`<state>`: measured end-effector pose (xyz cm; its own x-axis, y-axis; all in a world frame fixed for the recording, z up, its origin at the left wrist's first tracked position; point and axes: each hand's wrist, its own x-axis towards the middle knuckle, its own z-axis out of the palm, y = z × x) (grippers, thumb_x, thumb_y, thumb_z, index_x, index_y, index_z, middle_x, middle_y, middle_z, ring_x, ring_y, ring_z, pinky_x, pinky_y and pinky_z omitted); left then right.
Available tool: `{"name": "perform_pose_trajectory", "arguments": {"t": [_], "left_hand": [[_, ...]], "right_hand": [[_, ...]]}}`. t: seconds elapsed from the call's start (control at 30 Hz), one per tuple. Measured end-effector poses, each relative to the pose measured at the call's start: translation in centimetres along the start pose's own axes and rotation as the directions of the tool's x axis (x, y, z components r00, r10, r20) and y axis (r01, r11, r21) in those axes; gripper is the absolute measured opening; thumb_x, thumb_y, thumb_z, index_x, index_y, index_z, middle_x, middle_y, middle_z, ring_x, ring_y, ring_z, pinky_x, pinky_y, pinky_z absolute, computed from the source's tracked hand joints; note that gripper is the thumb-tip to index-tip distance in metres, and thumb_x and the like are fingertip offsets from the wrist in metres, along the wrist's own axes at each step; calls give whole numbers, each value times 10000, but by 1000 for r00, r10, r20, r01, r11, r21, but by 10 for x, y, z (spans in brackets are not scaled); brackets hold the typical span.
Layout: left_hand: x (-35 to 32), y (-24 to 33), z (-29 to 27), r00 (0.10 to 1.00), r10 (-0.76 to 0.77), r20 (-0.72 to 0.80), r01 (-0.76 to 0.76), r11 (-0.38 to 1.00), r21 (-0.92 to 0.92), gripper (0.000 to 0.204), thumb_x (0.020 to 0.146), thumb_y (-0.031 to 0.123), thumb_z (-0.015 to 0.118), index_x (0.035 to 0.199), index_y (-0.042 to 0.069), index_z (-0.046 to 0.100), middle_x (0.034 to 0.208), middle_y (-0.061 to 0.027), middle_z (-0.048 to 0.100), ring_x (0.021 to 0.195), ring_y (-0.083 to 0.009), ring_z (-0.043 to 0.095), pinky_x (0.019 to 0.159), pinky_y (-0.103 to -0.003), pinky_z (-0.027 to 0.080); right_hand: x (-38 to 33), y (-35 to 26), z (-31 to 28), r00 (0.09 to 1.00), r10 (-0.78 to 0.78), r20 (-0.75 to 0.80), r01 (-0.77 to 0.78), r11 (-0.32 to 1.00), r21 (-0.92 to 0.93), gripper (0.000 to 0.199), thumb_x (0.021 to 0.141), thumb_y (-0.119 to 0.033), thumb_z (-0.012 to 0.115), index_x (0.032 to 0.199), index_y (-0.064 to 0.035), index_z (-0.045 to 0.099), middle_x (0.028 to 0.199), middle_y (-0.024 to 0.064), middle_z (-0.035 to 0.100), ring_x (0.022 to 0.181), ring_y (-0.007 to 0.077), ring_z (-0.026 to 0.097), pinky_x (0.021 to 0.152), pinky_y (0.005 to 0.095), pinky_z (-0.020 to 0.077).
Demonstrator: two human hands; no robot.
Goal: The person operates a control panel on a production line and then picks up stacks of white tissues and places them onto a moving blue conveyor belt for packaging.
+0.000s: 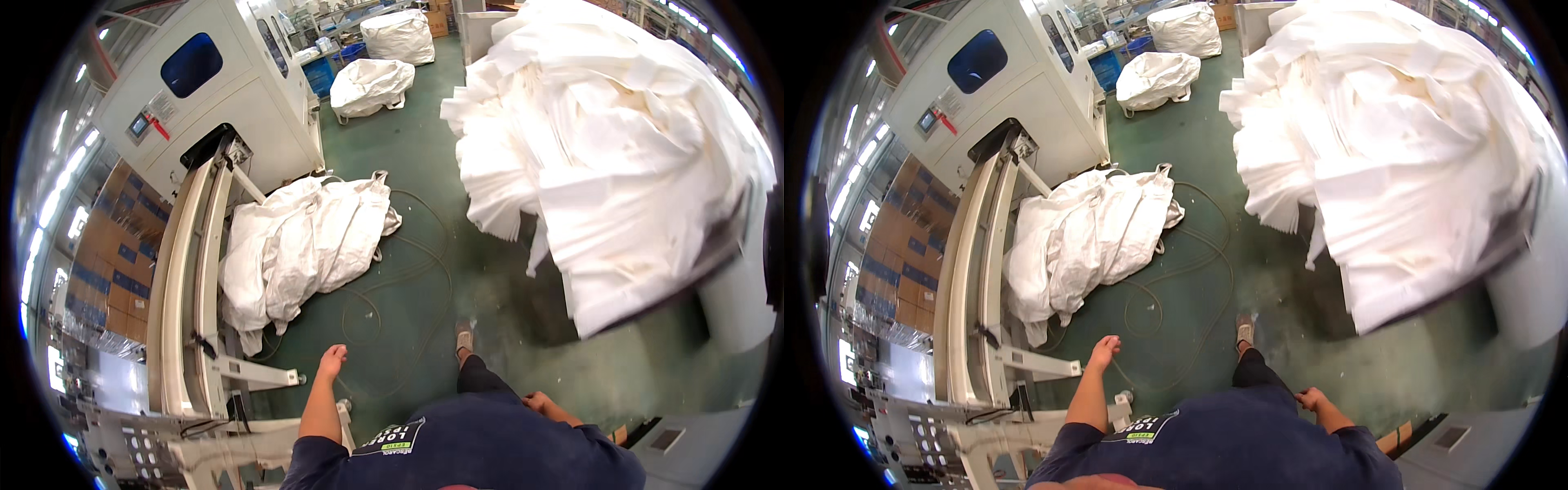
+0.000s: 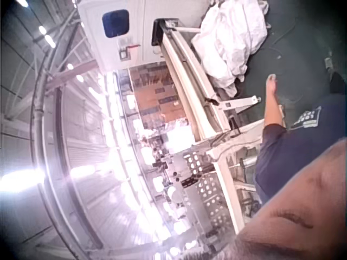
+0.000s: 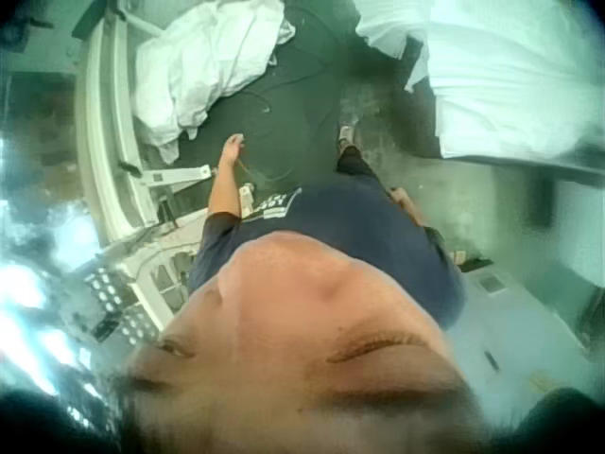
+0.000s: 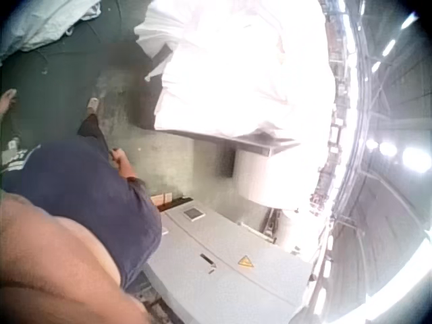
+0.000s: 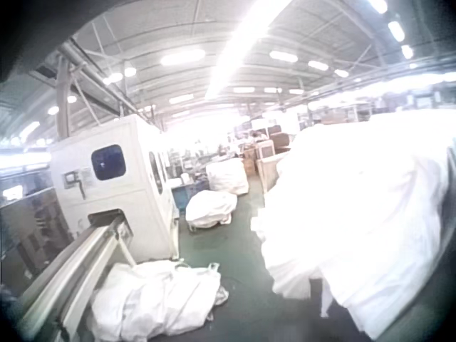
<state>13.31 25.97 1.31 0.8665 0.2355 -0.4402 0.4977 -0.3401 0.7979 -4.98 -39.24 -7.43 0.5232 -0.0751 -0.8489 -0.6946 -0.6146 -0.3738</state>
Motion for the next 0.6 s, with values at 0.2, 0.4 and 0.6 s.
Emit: {"name": "perform_pose_trajectory", "arguments": {"t": [0.2,0.4,0.6], "left_hand": [[85,12,92,864,-157,479,-198,767,610,324,1003,275,463,1019,82,722,1051,-204,699,970,-329,668,875,-406,529],[188,89,106,810,-480,336,236,792,563,344,999,305,474,1070,79,723,1086,-191,707,1012,-329,668,898,-416,521],[471,181,102,798,-447,404,133,784,606,374,994,336,485,1120,76,724,1121,-177,716,1054,-330,667,920,-425,513]], "right_hand": [[194,-296,-179,904,-422,62,426,885,-190,434,906,-438,645,1093,-56,735,918,139,750,839,276,727,804,422,567],[257,-660,-347,735,-675,72,676,720,-154,498,976,-392,607,1309,-22,623,1129,156,721,1025,270,686,915,371,536],[385,-858,-397,677,-735,34,732,666,-143,597,973,-476,583,1385,-46,563,1374,207,595,1285,338,567,1078,394,449]]}}
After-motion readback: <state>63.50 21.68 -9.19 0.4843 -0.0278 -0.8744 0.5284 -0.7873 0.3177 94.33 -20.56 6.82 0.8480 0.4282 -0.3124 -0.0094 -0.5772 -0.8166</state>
